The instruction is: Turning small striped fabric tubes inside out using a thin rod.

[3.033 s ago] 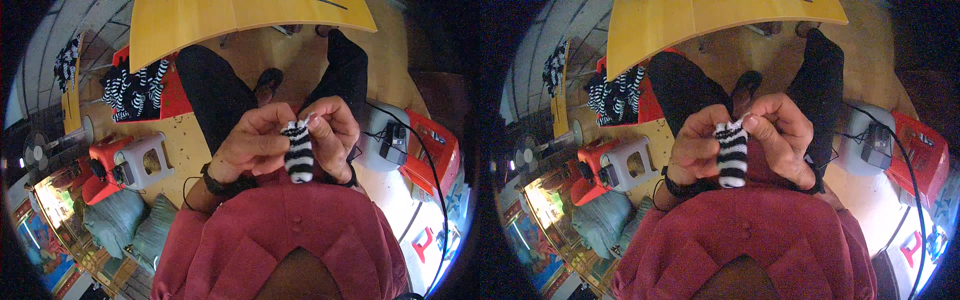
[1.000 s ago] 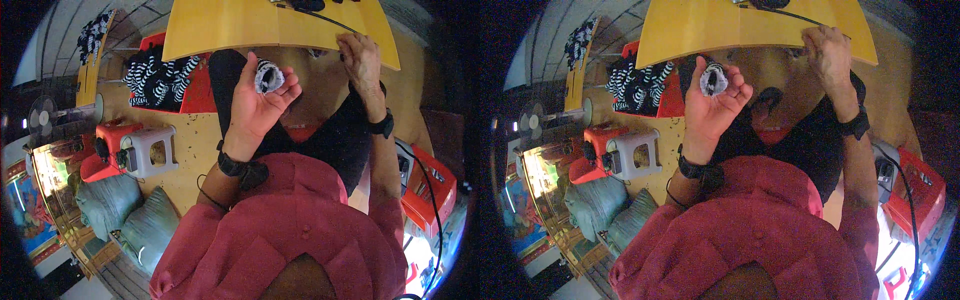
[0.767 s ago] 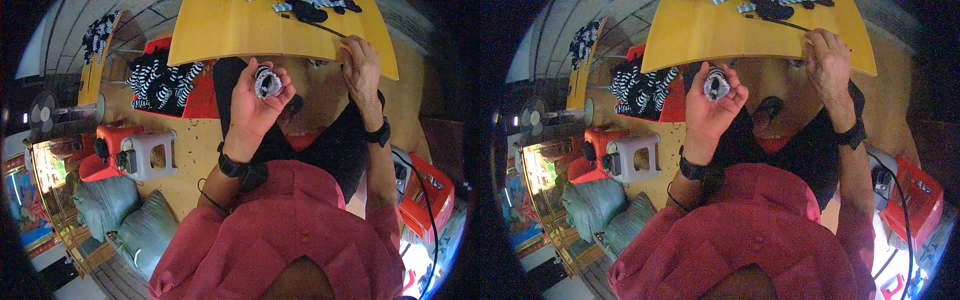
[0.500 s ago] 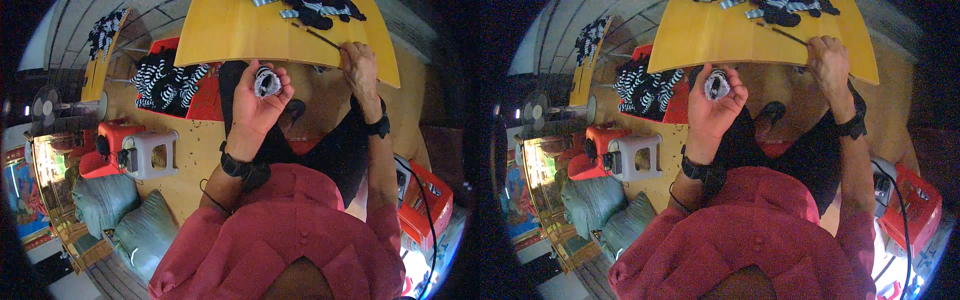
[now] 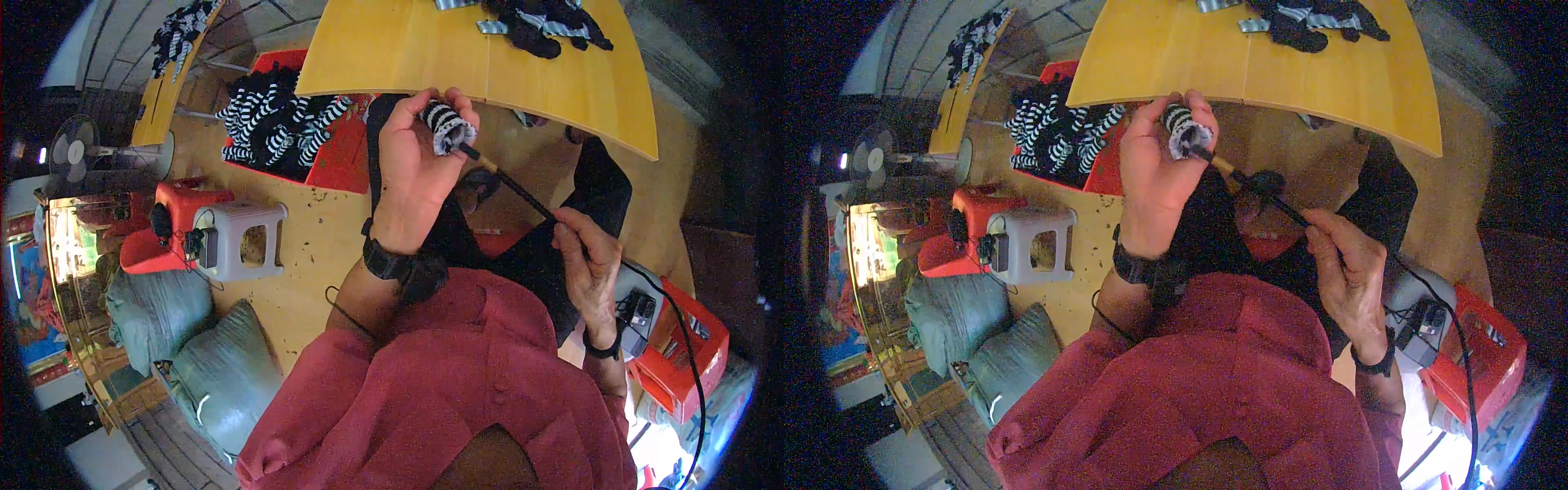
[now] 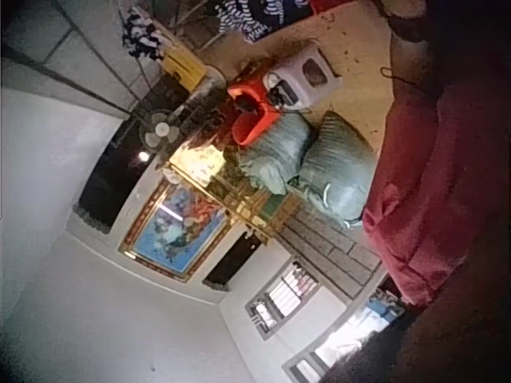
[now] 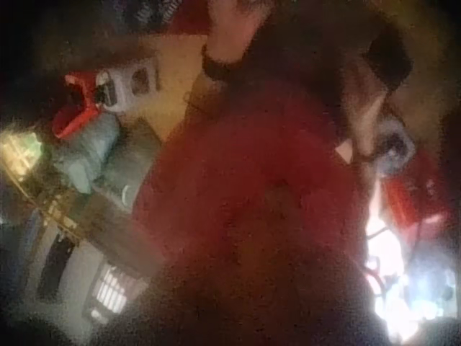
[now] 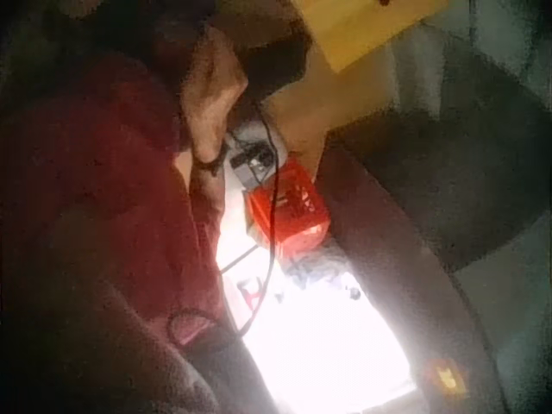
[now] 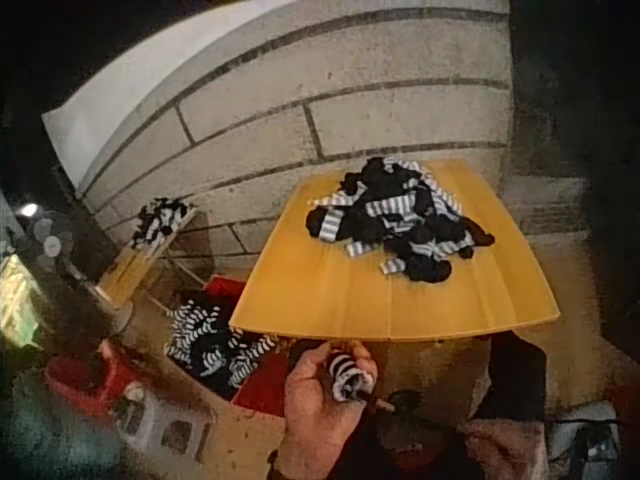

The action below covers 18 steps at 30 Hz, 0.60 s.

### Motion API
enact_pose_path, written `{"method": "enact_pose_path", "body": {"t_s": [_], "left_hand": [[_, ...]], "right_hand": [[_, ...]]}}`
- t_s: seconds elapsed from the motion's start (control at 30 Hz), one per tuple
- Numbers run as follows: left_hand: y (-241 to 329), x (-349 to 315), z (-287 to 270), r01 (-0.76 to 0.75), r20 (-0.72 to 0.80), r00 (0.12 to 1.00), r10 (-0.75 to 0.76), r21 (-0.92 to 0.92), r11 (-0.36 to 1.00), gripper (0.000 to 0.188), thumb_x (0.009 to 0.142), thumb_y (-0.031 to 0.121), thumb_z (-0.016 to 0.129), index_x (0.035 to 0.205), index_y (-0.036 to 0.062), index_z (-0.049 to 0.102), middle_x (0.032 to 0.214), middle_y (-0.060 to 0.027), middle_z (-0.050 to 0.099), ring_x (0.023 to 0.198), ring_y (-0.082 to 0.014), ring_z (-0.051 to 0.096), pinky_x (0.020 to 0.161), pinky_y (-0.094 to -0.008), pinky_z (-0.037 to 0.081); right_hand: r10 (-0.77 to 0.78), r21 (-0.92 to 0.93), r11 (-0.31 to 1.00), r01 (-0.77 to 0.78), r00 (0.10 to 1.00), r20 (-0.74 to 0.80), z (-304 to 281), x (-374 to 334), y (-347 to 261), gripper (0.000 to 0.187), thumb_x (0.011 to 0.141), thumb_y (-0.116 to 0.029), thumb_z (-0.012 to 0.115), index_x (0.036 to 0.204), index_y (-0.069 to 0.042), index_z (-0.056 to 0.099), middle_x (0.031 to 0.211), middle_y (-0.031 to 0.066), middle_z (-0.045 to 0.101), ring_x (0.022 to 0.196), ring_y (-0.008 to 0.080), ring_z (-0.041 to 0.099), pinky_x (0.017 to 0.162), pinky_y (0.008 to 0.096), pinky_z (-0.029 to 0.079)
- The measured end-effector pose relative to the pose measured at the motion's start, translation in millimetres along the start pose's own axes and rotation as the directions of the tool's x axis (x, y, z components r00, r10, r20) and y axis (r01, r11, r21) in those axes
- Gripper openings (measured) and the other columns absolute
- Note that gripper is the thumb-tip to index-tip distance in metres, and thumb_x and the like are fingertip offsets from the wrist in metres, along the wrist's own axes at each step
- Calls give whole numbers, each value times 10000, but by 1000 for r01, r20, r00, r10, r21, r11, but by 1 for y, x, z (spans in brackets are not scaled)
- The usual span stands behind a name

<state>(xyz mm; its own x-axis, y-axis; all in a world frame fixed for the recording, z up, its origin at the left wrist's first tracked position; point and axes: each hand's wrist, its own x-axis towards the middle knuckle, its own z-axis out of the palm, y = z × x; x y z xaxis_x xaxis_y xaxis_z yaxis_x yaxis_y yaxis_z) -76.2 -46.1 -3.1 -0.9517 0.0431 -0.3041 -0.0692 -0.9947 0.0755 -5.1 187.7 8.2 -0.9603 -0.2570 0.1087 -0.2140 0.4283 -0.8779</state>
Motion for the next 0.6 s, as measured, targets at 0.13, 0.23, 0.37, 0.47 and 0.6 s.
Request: {"method": "enact_pose_path", "body": {"t_s": [0.13, 0.23, 0.37, 0.47, 0.6], "left_hand": [[-5, -7, 9, 4, 81, 997, -8, 50, 999, 118, 789, 62, 548, 883, -9, 533, 873, -137, 553, 812, -265, 550, 725, -392, 483], [-12, -15, 19, -20, 85, 996, 9, 131, 991, 95, 781, 55, 565, 865, 13, 548, 850, -123, 559, 785, -259, 553, 740, -404, 477], [-21, -22, 27, -66, 128, 991, 41, 204, 977, 76, 804, 90, 585, 847, 37, 551, 811, -100, 559, 758, -255, 554, 764, -419, 470], [-22, -22, 30, -79, 174, 984, 30, 284, 956, 132, 854, 184, 577, 796, 71, 540, 720, -52, 527, 664, -205, 528, 706, -390, 456], [-25, -23, 34, -79, 298, 953, -43, 387, 919, 195, 886, 262, 555, 757, 123, 512, 620, 9, 460, 506, -112, 437, 589, -317, 412]], "right_hand": [[-119, -86, 990, 113, 991, -66, 4, 2, 3, 163, 819, -2, 558, 973, 29, 603, 811, 148, 638, 741, 217, 635, 664, 287, 490], [-51, -22, 999, 50, 997, -62, 7, 3, -2, 168, 817, -1, 558, 976, 28, 603, 851, 163, 644, 776, 246, 644, 684, 296, 492], [-36, -42, 999, 33, 995, -88, 12, 0, -6, 165, 818, -1, 556, 973, 27, 603, 857, 163, 642, 776, 258, 644, 689, 299, 494], [-35, -45, 998, 33, 998, -49, 15, -3, -9, 156, 823, -9, 557, 969, 22, 603, 848, 171, 636, 764, 265, 641, 672, 311, 495], [-39, -35, 999, 36, 993, -113, 27, -12, -9, 136, 824, -1, 553, 946, 44, 595, 823, 190, 625, 715, 287, 635, 626, 329, 490]]}}
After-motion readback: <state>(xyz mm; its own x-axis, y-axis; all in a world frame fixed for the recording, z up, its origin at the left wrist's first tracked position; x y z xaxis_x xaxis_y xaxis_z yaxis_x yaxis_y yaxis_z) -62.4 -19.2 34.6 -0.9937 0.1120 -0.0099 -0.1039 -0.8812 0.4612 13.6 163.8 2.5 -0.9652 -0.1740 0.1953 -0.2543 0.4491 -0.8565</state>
